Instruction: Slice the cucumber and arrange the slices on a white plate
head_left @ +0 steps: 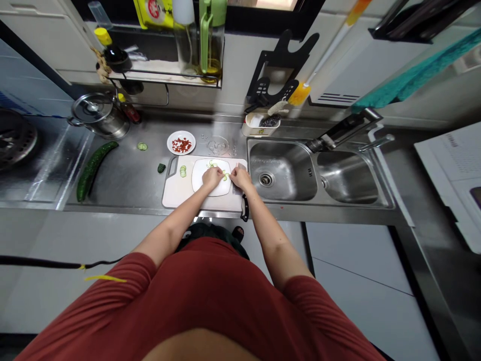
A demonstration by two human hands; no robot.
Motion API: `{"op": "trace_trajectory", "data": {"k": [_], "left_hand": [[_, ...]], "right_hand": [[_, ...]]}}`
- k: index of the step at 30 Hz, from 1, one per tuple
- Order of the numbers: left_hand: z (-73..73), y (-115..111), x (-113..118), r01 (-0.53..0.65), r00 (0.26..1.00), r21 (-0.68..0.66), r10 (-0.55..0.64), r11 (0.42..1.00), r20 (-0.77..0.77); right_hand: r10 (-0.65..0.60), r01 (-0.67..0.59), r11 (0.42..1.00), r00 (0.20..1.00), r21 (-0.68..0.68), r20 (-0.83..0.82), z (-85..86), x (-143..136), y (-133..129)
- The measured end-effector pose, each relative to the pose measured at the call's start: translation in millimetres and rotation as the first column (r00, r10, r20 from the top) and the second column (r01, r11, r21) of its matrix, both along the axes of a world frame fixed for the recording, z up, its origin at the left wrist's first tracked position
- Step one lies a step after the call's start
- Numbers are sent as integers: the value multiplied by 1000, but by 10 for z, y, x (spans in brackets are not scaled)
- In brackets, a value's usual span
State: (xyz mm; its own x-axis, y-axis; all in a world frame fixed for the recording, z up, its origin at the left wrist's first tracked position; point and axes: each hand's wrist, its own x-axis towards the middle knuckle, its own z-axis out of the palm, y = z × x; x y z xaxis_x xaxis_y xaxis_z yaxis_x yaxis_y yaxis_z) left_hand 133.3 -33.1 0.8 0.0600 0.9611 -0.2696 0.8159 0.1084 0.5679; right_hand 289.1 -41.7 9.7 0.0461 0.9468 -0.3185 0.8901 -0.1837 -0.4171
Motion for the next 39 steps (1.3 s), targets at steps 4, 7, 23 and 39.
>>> {"op": "trace_trajectory", "data": {"k": [4,7,23,39], "left_hand": [[-15,25,18,-10,999,-22,9,1000,-36],[-8,44,30,-13,998,-25,12,1000,-59],[77,19,34,24,993,-3,-24,1000,-116],[159,-98,95,124,966,57,-107,991,-235]], "right_hand": [[-12,11,1000,1000,-17,-18,15,1,-8],[-13,12,1000,1000,-19,-26,28,-7,-16],[-62,61,998,997,-35,-34,13,-84,-78],[-141,173,961,977,217,-159,59,-183,-402]]}}
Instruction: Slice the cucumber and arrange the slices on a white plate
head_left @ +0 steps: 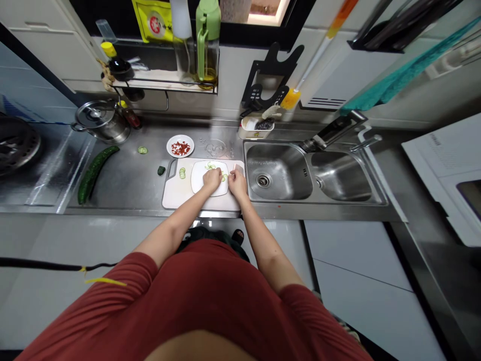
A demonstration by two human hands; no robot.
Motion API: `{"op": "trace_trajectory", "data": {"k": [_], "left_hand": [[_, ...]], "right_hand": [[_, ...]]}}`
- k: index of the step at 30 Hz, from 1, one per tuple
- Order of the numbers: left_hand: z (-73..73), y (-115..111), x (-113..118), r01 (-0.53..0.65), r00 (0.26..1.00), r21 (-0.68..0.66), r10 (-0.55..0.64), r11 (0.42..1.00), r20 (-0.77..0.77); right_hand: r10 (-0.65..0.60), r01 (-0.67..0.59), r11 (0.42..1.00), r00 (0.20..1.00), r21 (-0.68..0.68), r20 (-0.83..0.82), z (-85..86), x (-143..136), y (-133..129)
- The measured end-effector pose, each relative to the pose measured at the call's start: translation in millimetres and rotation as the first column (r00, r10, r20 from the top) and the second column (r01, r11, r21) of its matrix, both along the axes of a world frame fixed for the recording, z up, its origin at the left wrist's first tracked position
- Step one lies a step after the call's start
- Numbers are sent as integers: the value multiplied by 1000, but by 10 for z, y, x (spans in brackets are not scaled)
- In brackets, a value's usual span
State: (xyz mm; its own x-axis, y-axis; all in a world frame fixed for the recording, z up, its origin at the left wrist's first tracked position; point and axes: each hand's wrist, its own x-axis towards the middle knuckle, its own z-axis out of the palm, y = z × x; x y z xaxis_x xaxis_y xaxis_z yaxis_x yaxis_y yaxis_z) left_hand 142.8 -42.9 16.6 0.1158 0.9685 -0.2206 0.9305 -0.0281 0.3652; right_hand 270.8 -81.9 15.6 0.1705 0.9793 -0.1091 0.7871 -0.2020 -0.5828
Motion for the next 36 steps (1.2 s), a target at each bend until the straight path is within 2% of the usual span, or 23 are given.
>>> {"op": "trace_trajectory", "data": {"k": [6,10,13,18,25,28,32,36], "left_hand": [[-29,-35,10,62,998,38,-61,997,-20],[-41,-43,-11,9,1000,33,-9,999,16],[-18,-70,-71,-42,994,21,39,999,100],[58,-233,-267,-161,961,25,151,987,231],[65,-454,-678,-307,916,47,281,951,286],[58,-478,-889,-365,911,93,334,926,241],[55,-480,-1143,-423,906,209,412,882,97],[28,-467,-1281,-440,892,190,452,878,-23]], "right_hand": [[-3,8,998,997,70,-82,11,-11,-207],[-33,43,994,994,97,-105,-2,25,-329],[-40,51,994,992,101,-116,-27,51,-418],[-29,44,994,989,100,-148,-83,46,-544],[-2,16,995,989,101,-145,-61,-78,-614],[58,-37,991,985,131,-164,-25,-189,-678],[116,-85,984,972,155,-204,0,-320,-770],[154,-116,976,965,183,-212,12,-363,-786]]}}
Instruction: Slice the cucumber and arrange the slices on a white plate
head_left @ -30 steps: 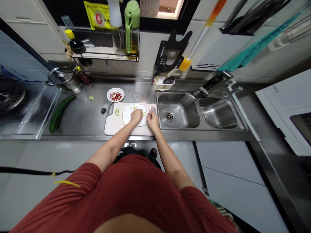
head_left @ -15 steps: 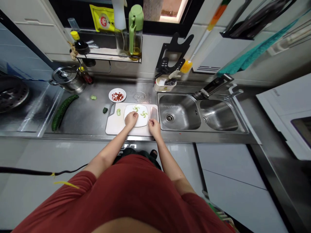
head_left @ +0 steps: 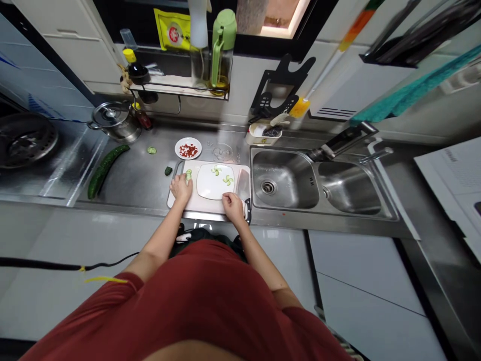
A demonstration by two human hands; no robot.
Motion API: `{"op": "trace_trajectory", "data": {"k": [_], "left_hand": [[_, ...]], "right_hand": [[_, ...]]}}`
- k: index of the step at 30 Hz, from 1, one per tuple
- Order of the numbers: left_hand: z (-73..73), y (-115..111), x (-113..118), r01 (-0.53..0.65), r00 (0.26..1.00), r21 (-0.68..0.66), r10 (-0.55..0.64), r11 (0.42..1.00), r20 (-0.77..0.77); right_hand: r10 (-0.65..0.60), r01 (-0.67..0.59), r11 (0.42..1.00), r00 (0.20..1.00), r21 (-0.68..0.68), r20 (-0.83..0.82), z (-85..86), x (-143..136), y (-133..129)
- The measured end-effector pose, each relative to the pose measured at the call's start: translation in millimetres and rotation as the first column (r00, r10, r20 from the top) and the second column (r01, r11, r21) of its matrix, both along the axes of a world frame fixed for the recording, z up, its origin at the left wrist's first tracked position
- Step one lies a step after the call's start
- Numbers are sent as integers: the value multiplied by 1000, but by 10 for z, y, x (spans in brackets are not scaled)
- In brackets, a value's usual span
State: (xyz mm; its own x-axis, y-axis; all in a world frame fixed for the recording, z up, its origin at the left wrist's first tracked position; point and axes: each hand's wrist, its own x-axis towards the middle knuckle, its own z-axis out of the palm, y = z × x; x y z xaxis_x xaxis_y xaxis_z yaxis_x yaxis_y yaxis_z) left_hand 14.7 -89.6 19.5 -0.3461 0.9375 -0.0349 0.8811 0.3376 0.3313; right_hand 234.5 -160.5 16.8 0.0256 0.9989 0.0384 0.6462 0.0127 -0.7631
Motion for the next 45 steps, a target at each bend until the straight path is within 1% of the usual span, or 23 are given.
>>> {"op": "trace_trajectory", "data": {"k": [4,8,14,20,24,27,32,37,39,41,45], "left_hand": [[-61,14,-39,-5,1000,-58,3,998,-31],[-108,42,-76,-10,1000,-52,10,999,-3],[-113,156,-124,-60,996,-62,64,996,57],[-197,240,-112,-123,988,-50,127,991,86],[-277,244,-117,-135,975,-2,133,991,179],[-335,237,-131,-160,948,74,133,984,288],[-396,203,-174,-244,888,190,140,951,438],[-403,156,-209,-275,807,259,76,926,586],[-406,150,-228,-286,787,270,64,919,614],[-415,153,-248,-289,784,264,69,920,617],[-429,173,-249,-234,824,182,96,955,558]], "right_hand": [[13,-13,1000,1000,-2,23,16,21,20],[8,-8,1000,999,5,32,-7,51,13],[-2,2,1000,999,-18,45,-85,84,-36],[-22,24,999,998,-27,54,-71,149,-83],[-30,30,1000,999,3,36,-63,173,-105],[-35,34,999,999,38,9,-77,177,-120],[-34,35,996,999,82,-15,-106,190,-151],[-37,39,995,999,93,-20,-104,182,-169],[-29,31,995,999,97,-26,-96,166,-167],[-24,27,995,999,101,-28,-90,147,-163],[-27,29,994,999,110,-21,-93,117,-170]]}}
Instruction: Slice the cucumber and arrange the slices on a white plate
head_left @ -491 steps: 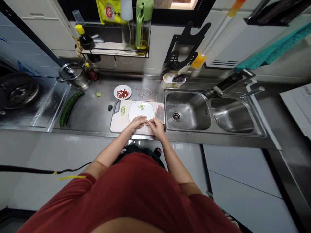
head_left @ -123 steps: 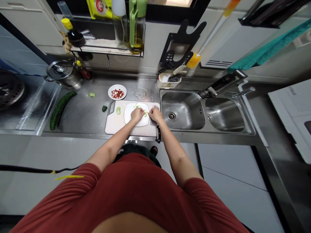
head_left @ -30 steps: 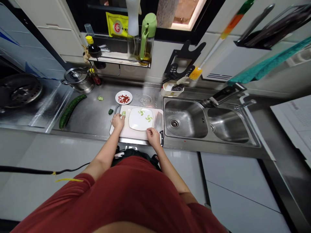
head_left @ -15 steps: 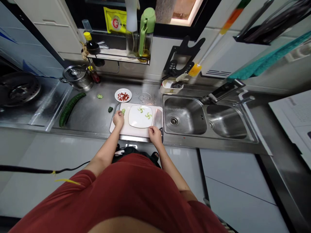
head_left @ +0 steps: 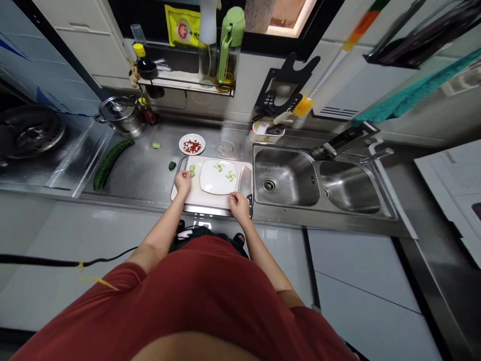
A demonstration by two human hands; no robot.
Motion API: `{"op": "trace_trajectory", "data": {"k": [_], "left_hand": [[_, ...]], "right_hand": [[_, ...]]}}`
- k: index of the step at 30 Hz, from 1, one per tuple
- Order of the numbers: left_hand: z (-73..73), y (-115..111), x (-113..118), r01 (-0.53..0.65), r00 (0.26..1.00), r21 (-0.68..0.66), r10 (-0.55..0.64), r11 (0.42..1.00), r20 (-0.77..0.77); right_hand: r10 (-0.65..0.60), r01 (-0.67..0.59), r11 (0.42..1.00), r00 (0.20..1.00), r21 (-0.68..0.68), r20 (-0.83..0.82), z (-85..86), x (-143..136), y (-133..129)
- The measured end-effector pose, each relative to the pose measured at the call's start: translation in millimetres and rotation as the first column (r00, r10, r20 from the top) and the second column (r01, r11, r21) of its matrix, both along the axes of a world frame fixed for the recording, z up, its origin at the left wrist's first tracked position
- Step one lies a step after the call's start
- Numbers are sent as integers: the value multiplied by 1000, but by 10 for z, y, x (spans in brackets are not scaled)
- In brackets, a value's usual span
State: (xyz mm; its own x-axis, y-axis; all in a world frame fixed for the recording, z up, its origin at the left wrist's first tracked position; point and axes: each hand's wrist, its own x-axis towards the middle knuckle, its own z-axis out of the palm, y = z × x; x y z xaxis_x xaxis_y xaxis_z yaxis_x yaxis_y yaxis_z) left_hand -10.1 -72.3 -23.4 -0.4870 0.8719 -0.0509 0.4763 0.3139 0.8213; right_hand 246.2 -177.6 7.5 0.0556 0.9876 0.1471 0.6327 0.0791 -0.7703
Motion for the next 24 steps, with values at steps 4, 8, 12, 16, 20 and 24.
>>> {"op": "trace_trajectory", "data": {"k": [4,8,12,16,20,24], "left_hand": [[30,21,49,72,985,-52,-79,996,-156],[83,33,68,134,944,-102,-159,986,-290],[87,45,53,159,920,-113,-189,981,-342],[48,70,38,213,907,-83,-228,974,-354],[14,59,10,244,917,-33,-242,969,-318],[11,34,8,146,981,46,-138,988,-136]], "right_hand": [[-3,3,1000,1000,-21,2,-20,-11,-36],[-8,8,999,1000,-38,-7,-27,-14,-63],[-10,9,999,1000,-43,-16,-18,-20,-63],[-10,9,999,1000,-50,-12,-1,-26,-48],[-7,7,999,1000,-34,-2,20,-21,-27],[-7,6,1000,1000,-23,-25,41,-11,-5]]}}
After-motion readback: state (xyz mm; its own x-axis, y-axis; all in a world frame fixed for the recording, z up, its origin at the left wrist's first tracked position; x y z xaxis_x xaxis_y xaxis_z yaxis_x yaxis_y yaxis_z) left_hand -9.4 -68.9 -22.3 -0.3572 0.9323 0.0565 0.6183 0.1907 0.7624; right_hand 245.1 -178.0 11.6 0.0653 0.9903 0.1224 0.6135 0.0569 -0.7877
